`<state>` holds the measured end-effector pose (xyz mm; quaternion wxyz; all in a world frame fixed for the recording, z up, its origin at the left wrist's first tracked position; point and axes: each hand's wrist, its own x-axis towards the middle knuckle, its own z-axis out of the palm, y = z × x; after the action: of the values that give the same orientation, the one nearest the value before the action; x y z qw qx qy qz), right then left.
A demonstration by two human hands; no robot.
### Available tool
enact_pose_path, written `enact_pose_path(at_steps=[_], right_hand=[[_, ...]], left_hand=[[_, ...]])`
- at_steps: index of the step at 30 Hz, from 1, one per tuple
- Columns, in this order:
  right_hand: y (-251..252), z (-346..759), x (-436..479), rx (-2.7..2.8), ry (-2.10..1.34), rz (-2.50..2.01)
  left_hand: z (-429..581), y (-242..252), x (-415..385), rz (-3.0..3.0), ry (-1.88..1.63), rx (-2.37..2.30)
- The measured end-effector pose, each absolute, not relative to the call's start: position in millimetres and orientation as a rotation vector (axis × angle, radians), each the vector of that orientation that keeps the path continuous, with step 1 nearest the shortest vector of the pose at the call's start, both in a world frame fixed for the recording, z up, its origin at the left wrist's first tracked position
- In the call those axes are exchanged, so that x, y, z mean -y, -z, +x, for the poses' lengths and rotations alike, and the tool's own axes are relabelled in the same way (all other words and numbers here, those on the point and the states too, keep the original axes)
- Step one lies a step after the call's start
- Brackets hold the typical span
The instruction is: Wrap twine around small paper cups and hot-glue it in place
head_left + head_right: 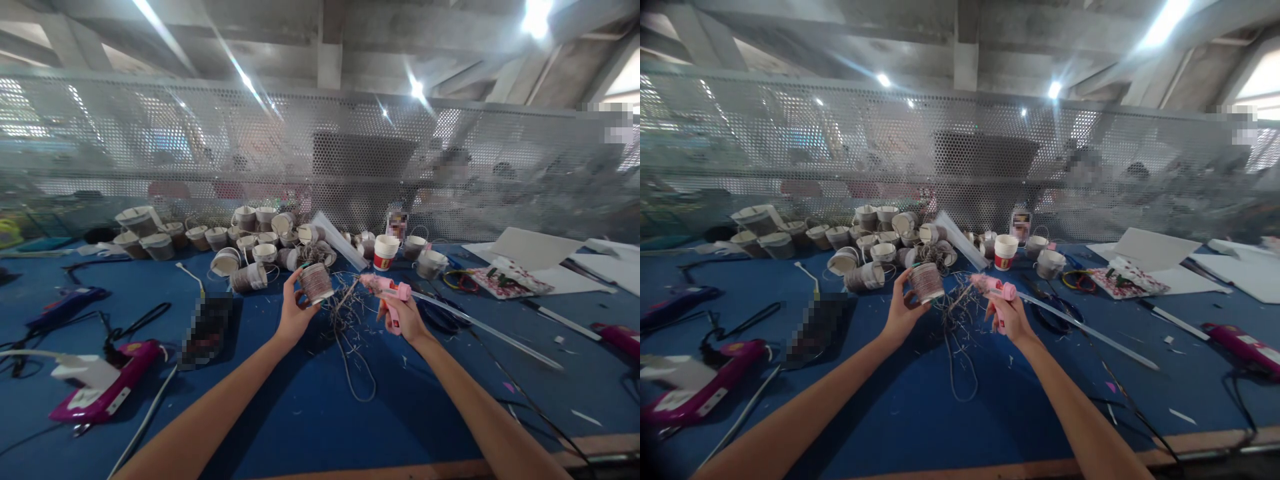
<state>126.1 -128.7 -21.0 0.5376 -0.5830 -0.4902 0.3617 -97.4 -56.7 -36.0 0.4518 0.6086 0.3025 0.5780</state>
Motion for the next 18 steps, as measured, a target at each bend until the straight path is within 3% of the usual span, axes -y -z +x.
enact_pose_path(at_steps=[4,6,11,15,18], right_hand=[[18,147,124,1.605,-0.058,-1.776],[23,152,121,1.760,0.123,-1.893],[37,148,117,1.878,0.132,-1.912],[31,131,125,1.650,0.234,-1.717],[22,112,134,1.578,0.001,-1.420]], left_hand=[[-99,39,56,1.593,-1.435,-0.748],[-100,36,57,1.666,-1.439,-0.746],[-103,27,62,1.819,-1.461,-0.758],[-104,23,65,1.875,-1.487,-0.790],[-104,21,66,1.911,-1.510,-0.812]])
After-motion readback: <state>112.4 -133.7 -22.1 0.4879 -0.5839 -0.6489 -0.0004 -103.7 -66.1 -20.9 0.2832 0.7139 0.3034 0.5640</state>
